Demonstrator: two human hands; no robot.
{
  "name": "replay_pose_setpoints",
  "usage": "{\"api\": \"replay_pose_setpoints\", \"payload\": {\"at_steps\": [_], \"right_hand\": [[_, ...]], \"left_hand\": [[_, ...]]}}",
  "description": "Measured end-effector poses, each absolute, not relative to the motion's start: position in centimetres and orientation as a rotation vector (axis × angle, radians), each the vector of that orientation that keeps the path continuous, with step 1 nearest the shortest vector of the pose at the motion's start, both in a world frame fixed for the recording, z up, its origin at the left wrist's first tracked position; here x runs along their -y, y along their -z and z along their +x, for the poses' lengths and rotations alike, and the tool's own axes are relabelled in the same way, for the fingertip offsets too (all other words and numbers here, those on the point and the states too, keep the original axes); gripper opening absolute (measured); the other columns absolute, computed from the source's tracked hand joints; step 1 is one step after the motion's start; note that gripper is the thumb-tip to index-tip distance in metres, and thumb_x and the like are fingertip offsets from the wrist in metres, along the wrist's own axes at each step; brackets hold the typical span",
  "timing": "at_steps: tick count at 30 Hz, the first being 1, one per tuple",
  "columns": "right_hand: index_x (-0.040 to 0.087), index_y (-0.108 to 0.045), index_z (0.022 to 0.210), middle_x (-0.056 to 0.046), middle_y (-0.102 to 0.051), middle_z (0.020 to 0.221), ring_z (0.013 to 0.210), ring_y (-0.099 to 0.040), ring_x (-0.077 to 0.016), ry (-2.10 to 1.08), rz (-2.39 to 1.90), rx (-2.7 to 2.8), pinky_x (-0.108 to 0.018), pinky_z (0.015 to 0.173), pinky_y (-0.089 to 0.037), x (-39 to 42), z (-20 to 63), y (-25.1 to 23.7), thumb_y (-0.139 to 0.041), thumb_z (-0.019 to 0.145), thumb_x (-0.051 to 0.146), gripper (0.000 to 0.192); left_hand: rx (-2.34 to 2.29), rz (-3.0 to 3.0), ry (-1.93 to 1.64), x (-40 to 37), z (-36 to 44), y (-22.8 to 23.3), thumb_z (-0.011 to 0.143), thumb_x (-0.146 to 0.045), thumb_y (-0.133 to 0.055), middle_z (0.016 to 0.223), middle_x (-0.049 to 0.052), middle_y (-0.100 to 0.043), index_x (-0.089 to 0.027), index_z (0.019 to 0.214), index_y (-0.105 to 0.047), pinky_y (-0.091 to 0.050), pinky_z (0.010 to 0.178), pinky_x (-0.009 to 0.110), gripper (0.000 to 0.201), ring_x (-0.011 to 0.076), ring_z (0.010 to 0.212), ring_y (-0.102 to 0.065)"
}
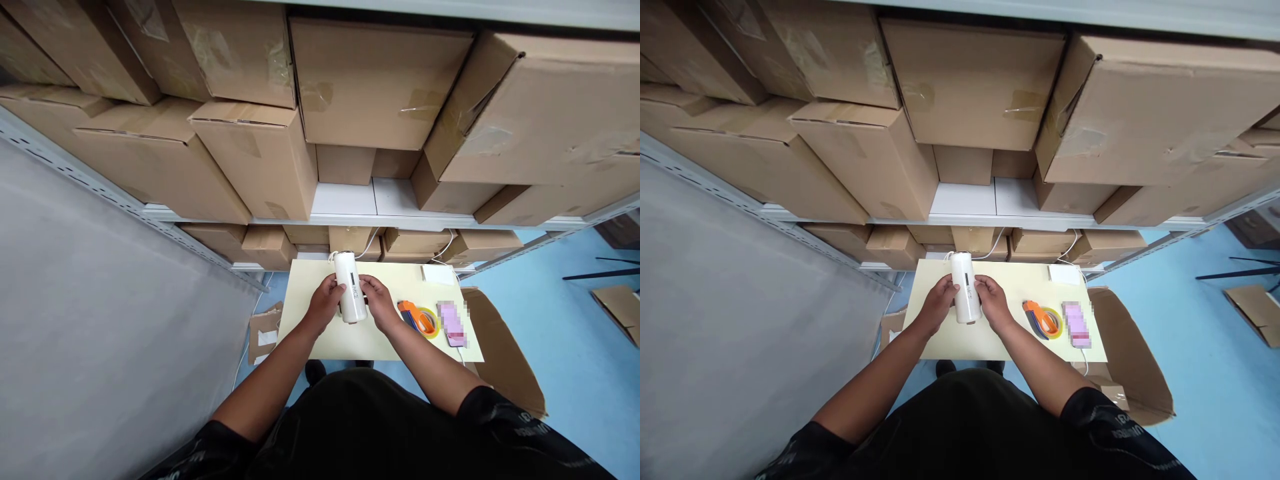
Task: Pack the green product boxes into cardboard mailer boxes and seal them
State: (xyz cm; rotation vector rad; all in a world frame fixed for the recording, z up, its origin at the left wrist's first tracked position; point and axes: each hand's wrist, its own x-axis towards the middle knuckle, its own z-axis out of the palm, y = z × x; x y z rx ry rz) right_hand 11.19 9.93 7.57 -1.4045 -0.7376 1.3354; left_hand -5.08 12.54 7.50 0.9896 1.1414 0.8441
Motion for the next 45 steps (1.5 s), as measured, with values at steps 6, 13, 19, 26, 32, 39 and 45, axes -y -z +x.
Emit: {"api": "replay_pose_setpoints", "payload": {"at_steps": [6,13,19,26,32,39,45], "right_hand": [[0.025,-0.072,0.101,-0.002,-0.071,0.088,0.073,-0.060,-0.0191,-1.351,-1.406,0.786,-0.032,0.064,-0.048,-9.8,11.1,-7.5,-0.073,0.080,0.056,0.038],[0.024,-0.069,0.106,0.000,-0.066,0.083,0.068,-0.057,-0.0165,-1.441,-1.420,0.619,-0.029,0.057,-0.046,-10.2,11.1,-8.1,-0.079,0.070,0.052,0.047],[0.023,-0.068,0.102,0.002,-0.064,0.077,0.061,-0.054,-0.0152,-1.485,-1.427,0.589,-0.029,0.055,-0.045,-10.4,10.9,-8.3,-0.082,0.069,0.054,0.046],[0.026,-0.066,0.107,0.004,-0.058,0.079,0.065,-0.054,-0.0152,-1.422,-1.407,0.655,-0.029,0.059,-0.046,-10.6,11.2,-7.8,-0.082,0.070,0.053,0.048],[0.025,-0.069,0.115,-0.002,-0.067,0.099,0.079,-0.057,-0.0176,-1.419,-1.314,0.849,-0.032,0.072,-0.049,-10.8,11.9,-7.8,-0.079,0.074,0.044,0.047],[0.026,-0.069,0.120,-0.004,-0.072,0.107,0.093,-0.062,-0.0243,-1.305,-1.298,1.170,-0.035,0.080,-0.050,-11.4,12.6,-8.9,-0.082,0.073,0.039,0.051],[0.023,-0.065,0.118,-0.005,-0.071,0.108,0.092,-0.063,-0.0235,-1.090,-1.364,1.004,-0.036,0.081,-0.052,-11.8,13.6,-8.5,-0.081,0.074,0.041,0.051]], "left_hand": [[-1.134,1.047,-0.822,-12.0,-5.0,-7.7,0.084,-0.056,-0.073,0.115,0.009,-0.073,-0.022,0.129,-0.063,-0.057,0.086,0.038,0.057,0.0272,0.102,-0.070],[-1.193,0.870,-0.774,-12.6,-5.2,-8.1,0.079,-0.065,-0.076,0.111,0.012,-0.073,-0.018,0.129,-0.061,-0.058,0.078,0.037,0.070,0.0284,0.098,-0.072],[-1.212,0.773,-0.754,-12.9,-5.3,-8.2,0.077,-0.071,-0.076,0.121,0.017,-0.071,-0.017,0.137,-0.053,-0.058,0.075,0.037,0.084,0.0305,0.099,-0.073],[-1.141,0.782,-0.739,-13.1,-5.5,-7.5,0.083,-0.059,-0.075,0.120,0.014,-0.071,-0.021,0.135,-0.055,-0.058,0.078,0.038,0.068,0.0288,0.101,-0.072],[-0.997,0.975,-0.844,-13.0,-5.4,-7.9,0.079,-0.034,-0.076,0.129,0.012,-0.068,-0.022,0.130,-0.053,-0.055,0.093,0.041,0.057,0.0261,0.111,-0.069],[-0.844,1.116,-0.891,-13.0,-5.0,-8.7,0.080,-0.035,-0.081,0.139,0.015,-0.064,-0.021,0.132,-0.053,-0.047,0.110,0.044,0.061,0.0283,0.126,-0.063],[-1.052,1.456,-0.895,-13.9,-6.1,-7.3,0.086,-0.021,-0.063,0.147,0.010,-0.059,-0.023,0.124,-0.065,-0.039,0.121,0.049,0.038,0.0280,0.139,-0.053]]}}
